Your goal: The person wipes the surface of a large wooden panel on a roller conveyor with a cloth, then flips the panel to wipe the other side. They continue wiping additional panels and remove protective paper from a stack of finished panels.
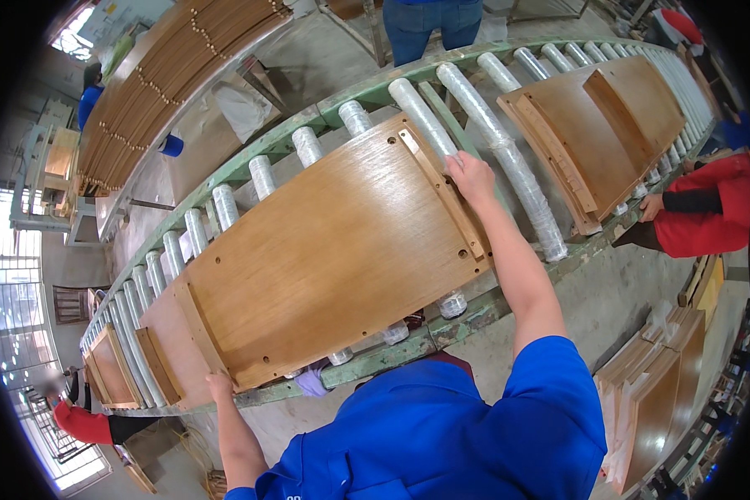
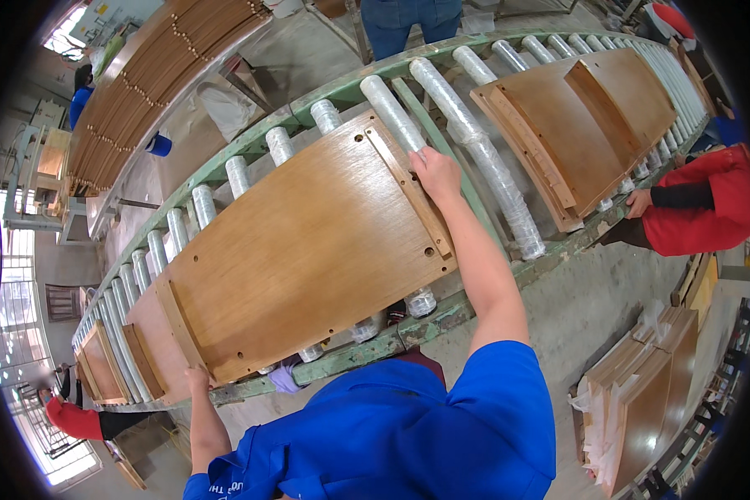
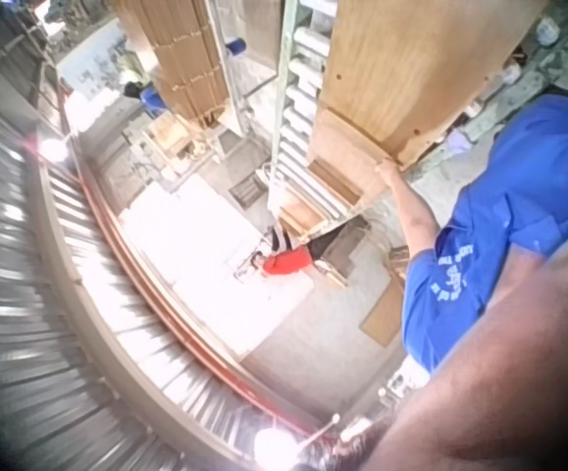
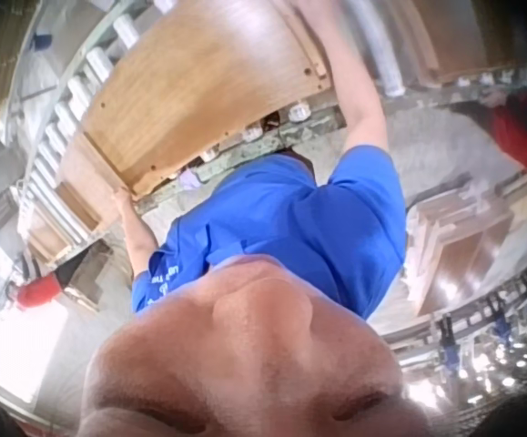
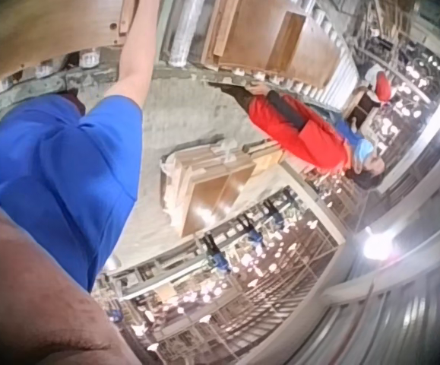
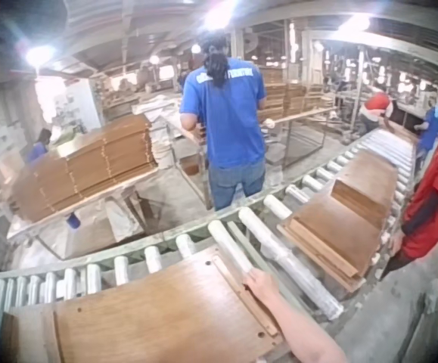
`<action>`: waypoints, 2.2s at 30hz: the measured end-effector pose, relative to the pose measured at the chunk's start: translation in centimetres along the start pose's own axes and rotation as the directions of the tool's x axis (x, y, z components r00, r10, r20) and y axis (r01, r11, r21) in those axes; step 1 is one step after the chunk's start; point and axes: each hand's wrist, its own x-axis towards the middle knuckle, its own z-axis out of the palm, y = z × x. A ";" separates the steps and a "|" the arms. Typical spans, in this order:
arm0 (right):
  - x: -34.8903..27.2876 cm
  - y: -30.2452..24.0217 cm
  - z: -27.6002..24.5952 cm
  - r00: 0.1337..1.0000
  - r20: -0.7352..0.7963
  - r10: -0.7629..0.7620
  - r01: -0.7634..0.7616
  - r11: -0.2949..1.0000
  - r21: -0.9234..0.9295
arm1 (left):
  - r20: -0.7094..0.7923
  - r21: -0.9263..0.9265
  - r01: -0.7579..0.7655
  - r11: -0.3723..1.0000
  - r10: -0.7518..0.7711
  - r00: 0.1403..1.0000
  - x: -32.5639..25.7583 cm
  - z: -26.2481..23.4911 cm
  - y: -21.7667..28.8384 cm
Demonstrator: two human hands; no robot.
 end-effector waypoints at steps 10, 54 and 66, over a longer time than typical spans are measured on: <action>-1.8 0.9 -0.9 0.999 -0.023 0.027 -0.028 0.998 -0.050 | 0.024 -0.015 0.020 1.000 -0.020 1.000 -0.5 -0.3 0.6; -15.0 5.3 -7.6 0.995 -0.006 0.096 -0.096 0.981 -0.172 | -0.049 0.136 -0.166 0.977 0.174 0.983 -1.6 0.8 -0.7; -0.4 3.1 1.1 0.975 -0.112 0.190 -0.073 0.759 0.647 | -0.023 0.275 -0.720 0.637 0.753 0.658 -11.5 7.7 6.0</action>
